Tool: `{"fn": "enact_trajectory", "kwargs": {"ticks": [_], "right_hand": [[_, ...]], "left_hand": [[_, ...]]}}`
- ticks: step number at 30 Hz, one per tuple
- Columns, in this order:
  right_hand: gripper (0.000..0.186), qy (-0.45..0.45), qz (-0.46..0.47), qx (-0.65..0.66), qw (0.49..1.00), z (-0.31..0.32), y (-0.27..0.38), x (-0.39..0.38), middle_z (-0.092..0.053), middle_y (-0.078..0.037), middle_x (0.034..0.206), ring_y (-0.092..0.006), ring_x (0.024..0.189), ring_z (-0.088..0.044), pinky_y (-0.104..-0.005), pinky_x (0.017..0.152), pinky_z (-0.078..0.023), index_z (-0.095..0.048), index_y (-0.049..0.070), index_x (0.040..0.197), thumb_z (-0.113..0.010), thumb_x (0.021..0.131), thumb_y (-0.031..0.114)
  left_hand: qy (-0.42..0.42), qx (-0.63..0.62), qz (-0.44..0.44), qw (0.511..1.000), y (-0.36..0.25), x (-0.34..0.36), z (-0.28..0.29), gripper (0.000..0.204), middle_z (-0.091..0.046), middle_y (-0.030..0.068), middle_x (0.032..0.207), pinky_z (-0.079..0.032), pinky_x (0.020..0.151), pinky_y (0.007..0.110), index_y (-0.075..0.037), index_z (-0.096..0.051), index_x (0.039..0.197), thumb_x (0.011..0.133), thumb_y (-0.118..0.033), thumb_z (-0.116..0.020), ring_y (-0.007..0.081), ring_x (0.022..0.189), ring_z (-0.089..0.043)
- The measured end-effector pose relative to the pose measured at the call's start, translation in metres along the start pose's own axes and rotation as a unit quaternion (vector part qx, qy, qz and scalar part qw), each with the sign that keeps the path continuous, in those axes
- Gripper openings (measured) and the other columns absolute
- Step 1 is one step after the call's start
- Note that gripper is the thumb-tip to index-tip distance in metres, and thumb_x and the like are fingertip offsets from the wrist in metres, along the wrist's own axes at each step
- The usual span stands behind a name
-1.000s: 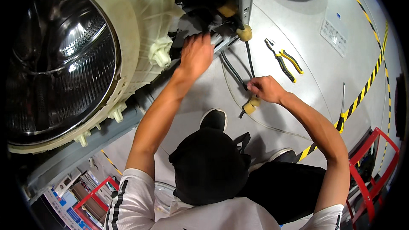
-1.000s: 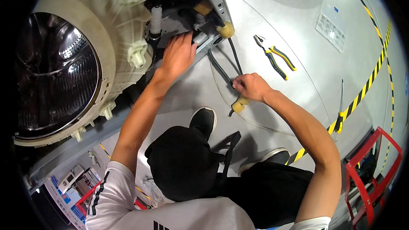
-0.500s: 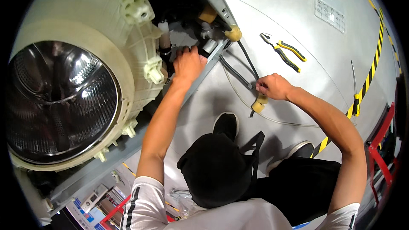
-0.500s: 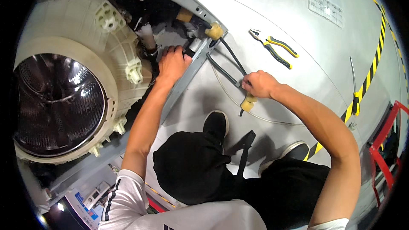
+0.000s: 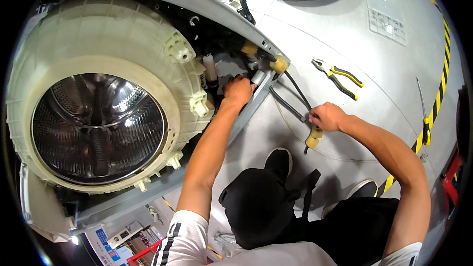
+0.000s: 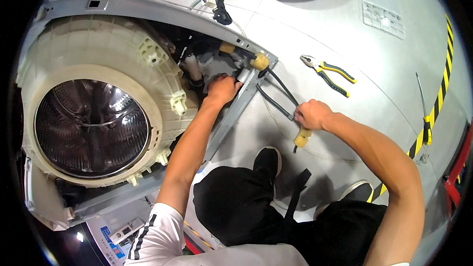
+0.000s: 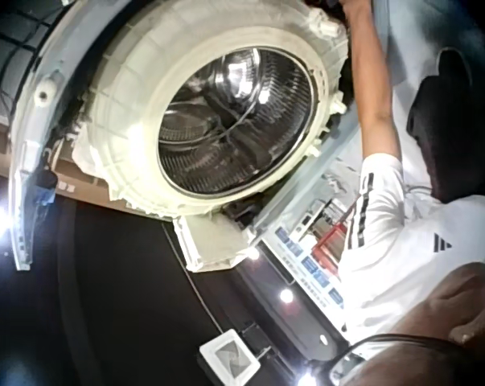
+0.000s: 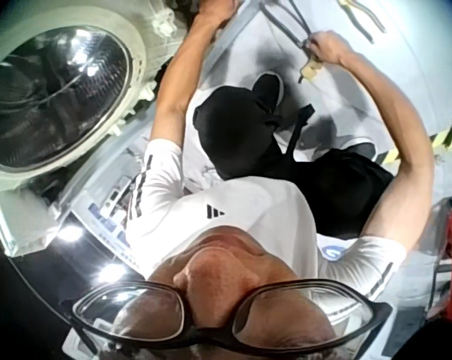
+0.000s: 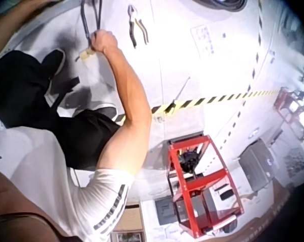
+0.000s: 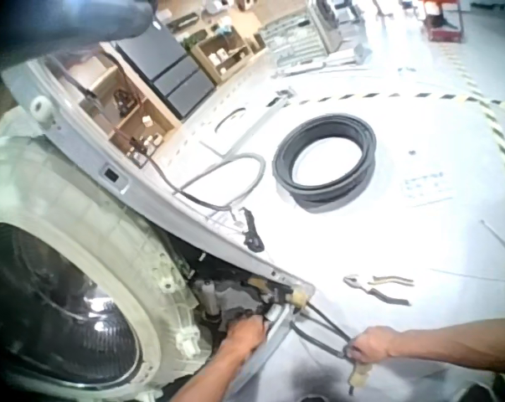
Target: The person picks up a large black gasket from the floor, holds it while looking at a washing machine with its front panel removed, then puts it down and uses a pair of pliers and a screwdriver to detach a pump or filter assembly from the bottom of the machine's drum.
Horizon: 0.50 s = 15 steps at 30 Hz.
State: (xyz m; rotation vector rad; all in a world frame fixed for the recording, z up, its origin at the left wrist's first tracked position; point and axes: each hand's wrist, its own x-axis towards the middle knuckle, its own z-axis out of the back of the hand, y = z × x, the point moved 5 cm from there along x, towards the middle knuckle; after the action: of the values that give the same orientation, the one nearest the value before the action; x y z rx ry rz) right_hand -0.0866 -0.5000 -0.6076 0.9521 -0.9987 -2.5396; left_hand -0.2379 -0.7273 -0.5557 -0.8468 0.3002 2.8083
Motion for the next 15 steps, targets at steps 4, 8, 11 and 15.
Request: {"fn": "enact_trajectory", "kwargs": {"ticks": [4,8,11,15], "right_hand": [[0.016,-0.007,0.002,-0.032,0.999,-0.001,-0.005,-0.007,-0.070,-0.014,0.086,-0.0342,0.082,-0.066,-0.0433,0.075,-0.053,-0.069,0.011,0.093,-0.060,0.087,0.022],[0.017,-0.007,0.010,-0.033,0.999,-0.002,-0.007,-0.006,-0.070,-0.014,0.086,-0.0349,0.082,-0.066,-0.0442,0.074,-0.053,-0.069,0.012,0.094,-0.059,0.086,0.023],[0.021,-0.005,0.015,-0.029,0.999,-0.005,-0.011,-0.006,-0.069,-0.016,0.086,-0.0367,0.083,-0.065,-0.0455,0.074,-0.053,-0.070,0.011,0.094,-0.056,0.089,0.026],[0.020,-0.010,0.011,-0.024,1.000,-0.002,-0.012,-0.006,-0.069,-0.016,0.085,-0.0368,0.082,-0.066,-0.0452,0.074,-0.053,-0.070,0.011,0.093,-0.057,0.088,0.026]], "left_hand": [[0.045,0.041,0.038,0.997,0.007,0.009,-0.005,0.050,-0.051,0.0149,0.132,-0.042,0.100,0.046,-0.004,-0.064,0.118,0.087,-0.043,-0.064,0.0342,0.123,-0.047],[0.061,0.015,0.075,0.995,0.021,0.021,-0.020,0.054,-0.048,0.0176,0.133,-0.043,0.100,0.048,-0.004,-0.061,0.122,0.083,-0.042,-0.067,0.0352,0.125,-0.043],[-0.004,-0.048,0.085,0.995,0.024,0.019,-0.023,0.050,-0.050,0.0214,0.128,-0.045,0.097,0.049,-0.003,-0.061,0.119,0.081,-0.035,-0.067,0.0378,0.121,-0.046],[-0.181,-0.090,0.042,0.978,0.026,0.012,-0.020,0.043,-0.062,0.0291,0.112,-0.050,0.089,0.046,0.005,-0.063,0.107,0.078,-0.026,-0.069,0.0408,0.106,-0.060]]}}
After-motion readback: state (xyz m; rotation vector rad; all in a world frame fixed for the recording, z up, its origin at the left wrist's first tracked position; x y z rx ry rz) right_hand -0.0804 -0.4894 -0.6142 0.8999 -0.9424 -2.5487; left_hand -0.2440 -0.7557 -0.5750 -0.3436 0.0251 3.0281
